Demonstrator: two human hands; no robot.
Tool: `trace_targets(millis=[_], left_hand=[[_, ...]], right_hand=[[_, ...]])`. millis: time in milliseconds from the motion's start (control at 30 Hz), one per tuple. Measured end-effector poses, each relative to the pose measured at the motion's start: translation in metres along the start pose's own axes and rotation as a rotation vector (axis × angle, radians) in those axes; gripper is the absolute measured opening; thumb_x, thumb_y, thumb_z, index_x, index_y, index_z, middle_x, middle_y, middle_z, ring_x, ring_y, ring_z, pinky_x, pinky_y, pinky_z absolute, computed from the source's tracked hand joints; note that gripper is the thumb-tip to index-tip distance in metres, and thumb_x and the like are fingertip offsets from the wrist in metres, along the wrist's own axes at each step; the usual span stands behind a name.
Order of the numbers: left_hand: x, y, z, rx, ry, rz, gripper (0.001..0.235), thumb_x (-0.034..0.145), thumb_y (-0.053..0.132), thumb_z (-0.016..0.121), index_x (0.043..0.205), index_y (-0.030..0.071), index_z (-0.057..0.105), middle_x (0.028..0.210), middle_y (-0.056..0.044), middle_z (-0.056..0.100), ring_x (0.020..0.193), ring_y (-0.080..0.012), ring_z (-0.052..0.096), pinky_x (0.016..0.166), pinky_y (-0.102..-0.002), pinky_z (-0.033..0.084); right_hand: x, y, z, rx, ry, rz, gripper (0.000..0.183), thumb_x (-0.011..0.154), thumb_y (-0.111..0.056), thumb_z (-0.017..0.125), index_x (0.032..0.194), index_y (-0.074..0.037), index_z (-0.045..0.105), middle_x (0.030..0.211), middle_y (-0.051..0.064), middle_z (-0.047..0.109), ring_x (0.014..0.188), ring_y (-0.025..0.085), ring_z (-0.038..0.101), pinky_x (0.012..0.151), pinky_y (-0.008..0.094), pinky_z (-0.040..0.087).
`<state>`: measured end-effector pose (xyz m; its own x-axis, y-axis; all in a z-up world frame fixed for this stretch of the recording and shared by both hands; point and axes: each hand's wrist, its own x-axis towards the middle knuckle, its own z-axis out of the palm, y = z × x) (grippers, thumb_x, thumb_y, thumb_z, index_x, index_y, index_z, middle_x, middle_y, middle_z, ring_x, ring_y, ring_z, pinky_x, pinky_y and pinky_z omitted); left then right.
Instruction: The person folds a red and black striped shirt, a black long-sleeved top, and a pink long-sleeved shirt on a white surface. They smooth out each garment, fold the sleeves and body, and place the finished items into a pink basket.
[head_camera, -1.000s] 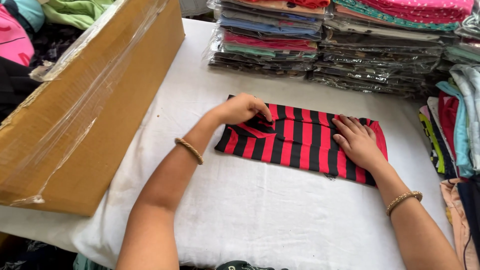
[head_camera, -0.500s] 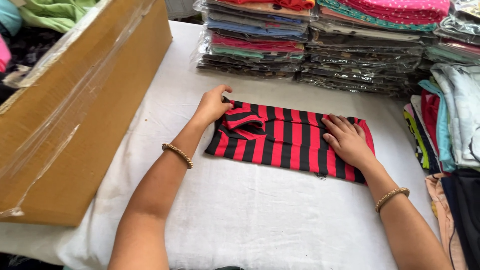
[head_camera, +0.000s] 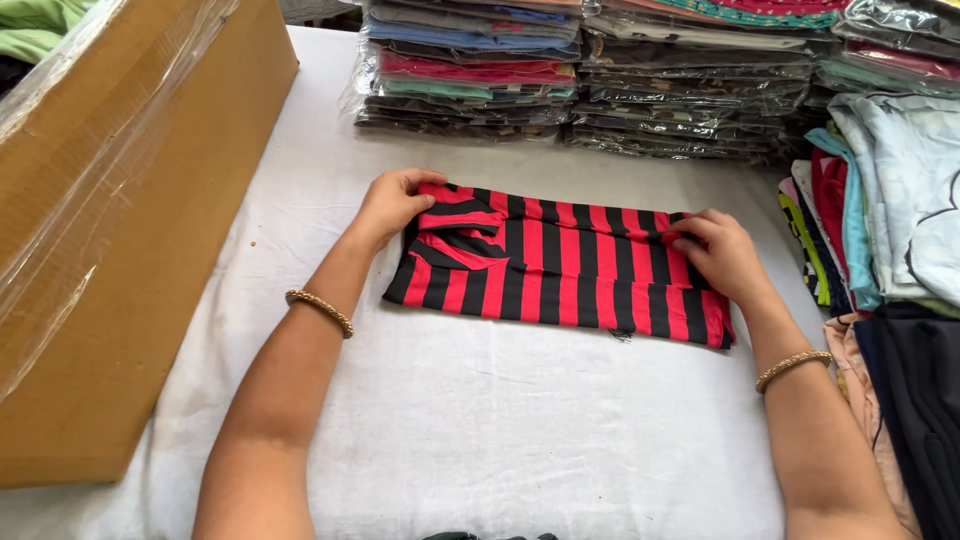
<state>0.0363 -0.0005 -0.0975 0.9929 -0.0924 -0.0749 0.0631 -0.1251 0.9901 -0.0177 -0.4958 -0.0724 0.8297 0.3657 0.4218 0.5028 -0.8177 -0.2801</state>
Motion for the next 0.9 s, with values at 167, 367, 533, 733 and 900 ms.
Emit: trace_targets(millis=[167, 367, 533, 733, 900], left_hand=[[-0.002, 0.003, -0.001, 0.090, 0.090, 0.069, 0.042, 0.085, -0.005, 0.062, 0.124, 0.007, 0.073, 0.110, -0.007, 0.075, 0.091, -0.0118, 0.071, 0.079, -0.025, 0.059], [-0.013, 0.008, 0.005, 0.687, 0.198, 0.425, 0.042, 0.073, 0.001, 0.081, 0.113, 0.008, 0.076, 0.106, -0.022, 0.063, 0.096, -0.0371, 0.065, 0.086, -0.041, 0.054], [-0.031, 0.035, 0.032, 0.824, 0.272, 0.532, 0.016, 0.086, 0.013, 0.074, 0.101, 0.009, 0.076, 0.103, -0.019, 0.069, 0.100, -0.0391, 0.066, 0.086, -0.047, 0.053], [-0.047, 0.047, 0.010, 1.056, -0.016, 0.149, 0.026, 0.094, 0.033, 0.068, 0.106, 0.010, 0.071, 0.101, -0.016, 0.074, 0.099, -0.0367, 0.068, 0.083, -0.050, 0.053], [-0.084, 0.040, -0.005, 1.116, -0.032, 0.004, 0.037, 0.096, 0.038, 0.070, 0.113, 0.004, 0.063, 0.103, -0.018, 0.073, 0.100, -0.0388, 0.068, 0.084, -0.051, 0.053]], right_hand=[[0.000, -0.003, 0.002, -0.201, 0.251, -0.001, 0.018, 0.093, 0.003, 0.067, 0.101, -0.011, 0.076, 0.110, 0.005, 0.069, 0.106, 0.031, 0.062, 0.092, 0.041, 0.053], [-0.006, 0.017, 0.010, -0.234, 0.201, 0.113, 0.025, 0.087, 0.005, 0.063, 0.092, -0.013, 0.079, 0.110, 0.003, 0.074, 0.106, 0.030, 0.064, 0.094, 0.044, 0.052], [-0.002, 0.010, 0.029, -0.122, 0.134, 0.064, 0.026, 0.097, -0.008, 0.057, 0.118, -0.012, 0.072, 0.133, 0.006, 0.067, 0.127, 0.030, 0.058, 0.109, 0.045, 0.043], [-0.002, 0.008, 0.038, -0.081, -0.108, 0.091, 0.045, 0.104, -0.034, 0.050, 0.144, -0.016, 0.057, 0.152, 0.008, 0.053, 0.144, 0.030, 0.042, 0.115, 0.054, 0.027], [-0.002, 0.010, 0.036, -0.084, -0.102, 0.106, 0.042, 0.104, -0.032, 0.054, 0.143, -0.017, 0.059, 0.151, 0.008, 0.054, 0.141, 0.031, 0.045, 0.115, 0.054, 0.030]])
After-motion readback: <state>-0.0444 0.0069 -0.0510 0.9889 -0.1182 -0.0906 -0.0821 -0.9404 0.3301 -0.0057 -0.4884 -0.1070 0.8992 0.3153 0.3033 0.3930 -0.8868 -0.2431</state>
